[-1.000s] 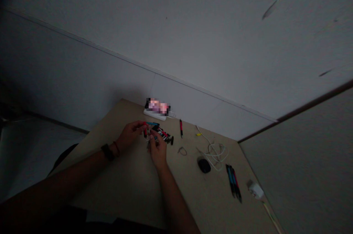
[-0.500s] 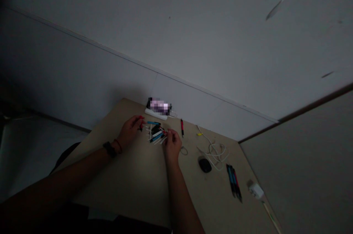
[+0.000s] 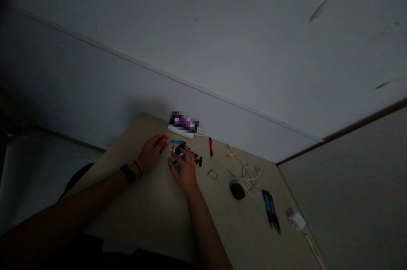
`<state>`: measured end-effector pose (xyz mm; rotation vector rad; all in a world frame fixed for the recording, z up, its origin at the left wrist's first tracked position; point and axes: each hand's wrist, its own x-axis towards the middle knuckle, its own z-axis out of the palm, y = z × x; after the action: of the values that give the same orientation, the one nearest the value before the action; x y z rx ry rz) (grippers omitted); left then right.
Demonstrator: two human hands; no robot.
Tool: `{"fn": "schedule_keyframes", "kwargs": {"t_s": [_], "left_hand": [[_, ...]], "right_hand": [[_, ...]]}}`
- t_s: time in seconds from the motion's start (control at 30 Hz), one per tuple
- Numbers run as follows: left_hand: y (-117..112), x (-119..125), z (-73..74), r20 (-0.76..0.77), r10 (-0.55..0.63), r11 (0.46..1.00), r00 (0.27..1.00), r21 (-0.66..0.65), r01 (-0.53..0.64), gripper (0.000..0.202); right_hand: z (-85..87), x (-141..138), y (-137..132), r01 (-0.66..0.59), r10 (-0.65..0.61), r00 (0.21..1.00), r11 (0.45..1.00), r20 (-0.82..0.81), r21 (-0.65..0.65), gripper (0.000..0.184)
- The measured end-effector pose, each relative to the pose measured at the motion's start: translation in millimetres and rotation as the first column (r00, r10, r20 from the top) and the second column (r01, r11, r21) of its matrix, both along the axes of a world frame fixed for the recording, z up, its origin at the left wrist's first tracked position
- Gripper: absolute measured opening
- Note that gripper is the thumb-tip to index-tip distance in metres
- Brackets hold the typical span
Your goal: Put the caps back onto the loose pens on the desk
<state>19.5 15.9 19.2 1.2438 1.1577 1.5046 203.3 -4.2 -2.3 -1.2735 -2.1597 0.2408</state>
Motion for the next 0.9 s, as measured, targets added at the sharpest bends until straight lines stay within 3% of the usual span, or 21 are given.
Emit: {"fn": "schedule_keyframes", "kwargs": {"t_s": [0.23,0.9], "left_hand": [[0.1,0.6,-1.8,-0.017,-0.019,1.000,1.000,0.007,0.019,0.030],[4.2,0.1,-6.7,0.031,-0.012,1.000,0.999,-0.006,0.012,0.034]], "right_hand": [[-2.6,-5.8,-4.3,-0.086,0.095,0.984,0.994,0.150,-0.066,0.045],[0.6,-8.8,-4.9,-0.069,0.083,0.991,0.990,0.105,-0.125,0.039]]}}
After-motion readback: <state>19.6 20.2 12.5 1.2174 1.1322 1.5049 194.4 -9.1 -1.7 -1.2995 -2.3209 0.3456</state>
